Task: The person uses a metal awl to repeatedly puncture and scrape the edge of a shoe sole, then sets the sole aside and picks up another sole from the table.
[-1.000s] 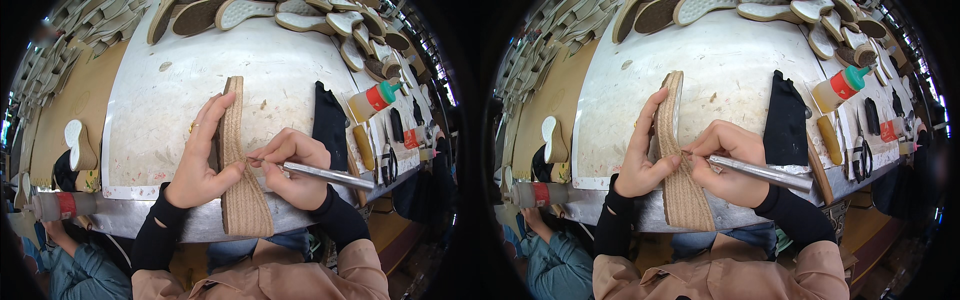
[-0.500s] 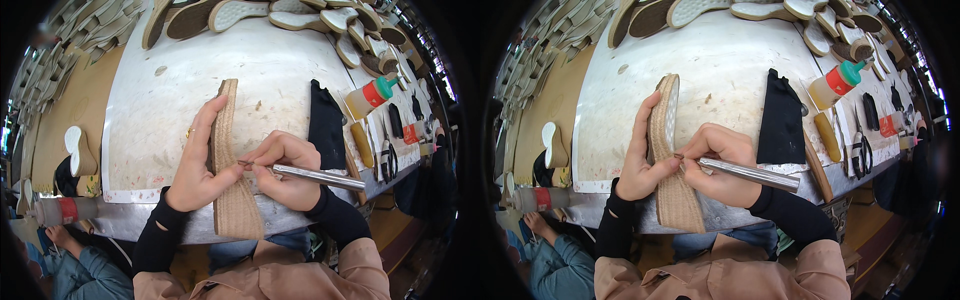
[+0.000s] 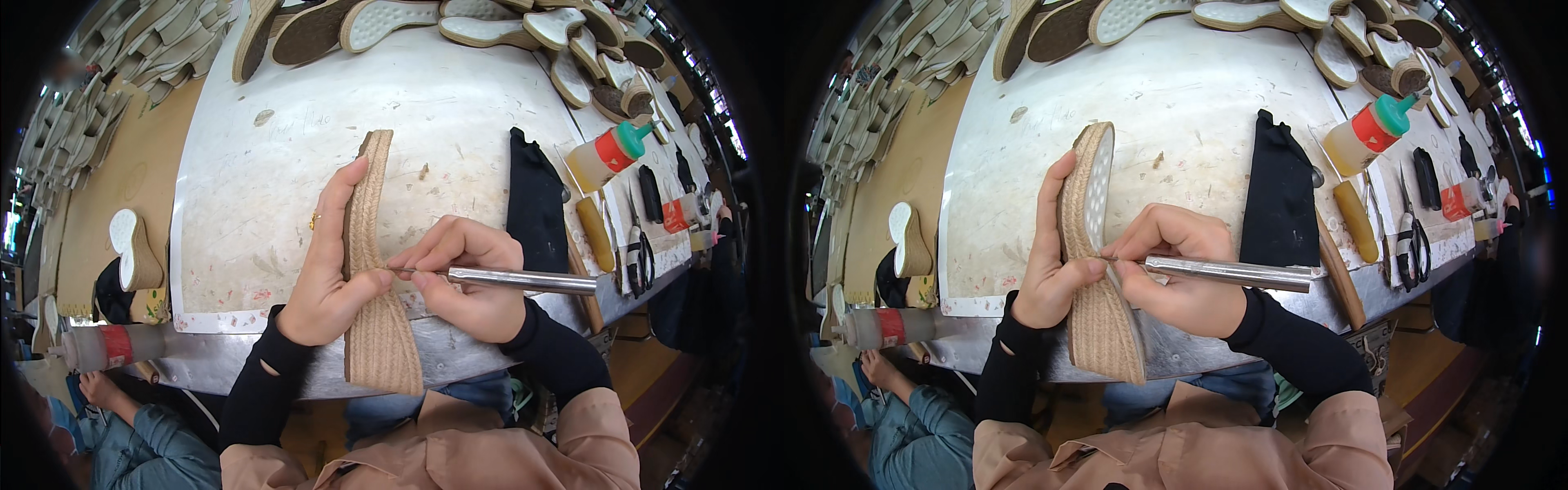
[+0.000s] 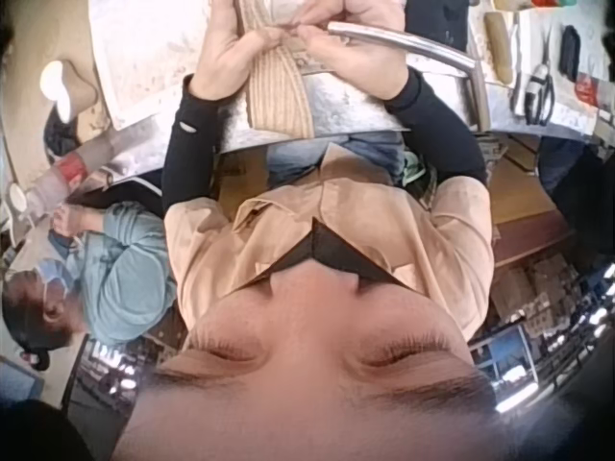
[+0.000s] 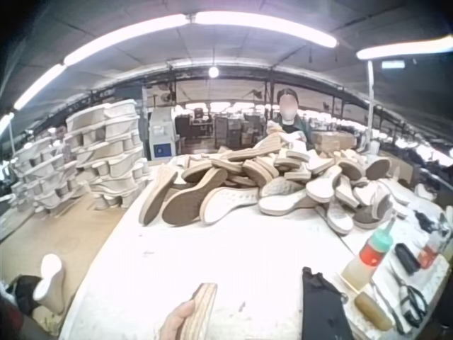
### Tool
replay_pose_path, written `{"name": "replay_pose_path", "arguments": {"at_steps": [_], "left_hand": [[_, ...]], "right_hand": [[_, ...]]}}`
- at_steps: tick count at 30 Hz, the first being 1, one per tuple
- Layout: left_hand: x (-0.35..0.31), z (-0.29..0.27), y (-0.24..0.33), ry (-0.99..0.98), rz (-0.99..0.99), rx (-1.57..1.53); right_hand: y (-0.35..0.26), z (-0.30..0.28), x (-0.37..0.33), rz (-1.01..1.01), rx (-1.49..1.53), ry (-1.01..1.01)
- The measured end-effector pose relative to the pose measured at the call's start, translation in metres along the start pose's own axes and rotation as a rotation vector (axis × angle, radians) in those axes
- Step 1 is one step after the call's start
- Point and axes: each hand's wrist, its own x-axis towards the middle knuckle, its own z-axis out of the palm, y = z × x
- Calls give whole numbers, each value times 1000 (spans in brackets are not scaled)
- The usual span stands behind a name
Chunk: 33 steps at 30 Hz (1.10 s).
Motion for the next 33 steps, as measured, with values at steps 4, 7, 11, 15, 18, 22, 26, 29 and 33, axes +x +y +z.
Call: {"name": "replay_pose_path", "arguments": {"at_steps": [4, 7, 11, 15, 18, 22, 26, 29, 33], "left_hand": [[0, 1, 1, 2, -2, -8], [-2, -1, -4, 4, 11, 31], [-1, 2, 1, 2, 19, -49], [-2, 4, -2, 38, 9, -63], [-4, 1, -9, 57, 20, -2], [-4, -1, -10, 67, 31, 116], [-4, 0, -9, 84, -7, 120], [-5, 0, -10, 89, -6, 112], [-5, 0, -10, 86, 10, 120]], "right_hand": [[-1, 1, 0, 5, -16, -1], [-2, 1, 0, 81, 48, -1], [10, -2, 4, 221, 271, 33], [13, -3, 7, 365, 620, 163], [13, -7, 6, 320, 537, 118], [14, -3, 2, 278, 384, 88], [10, 0, 2, 261, 370, 95], [6, 0, 1, 251, 294, 82], [7, 2, 0, 208, 350, 92]]}}
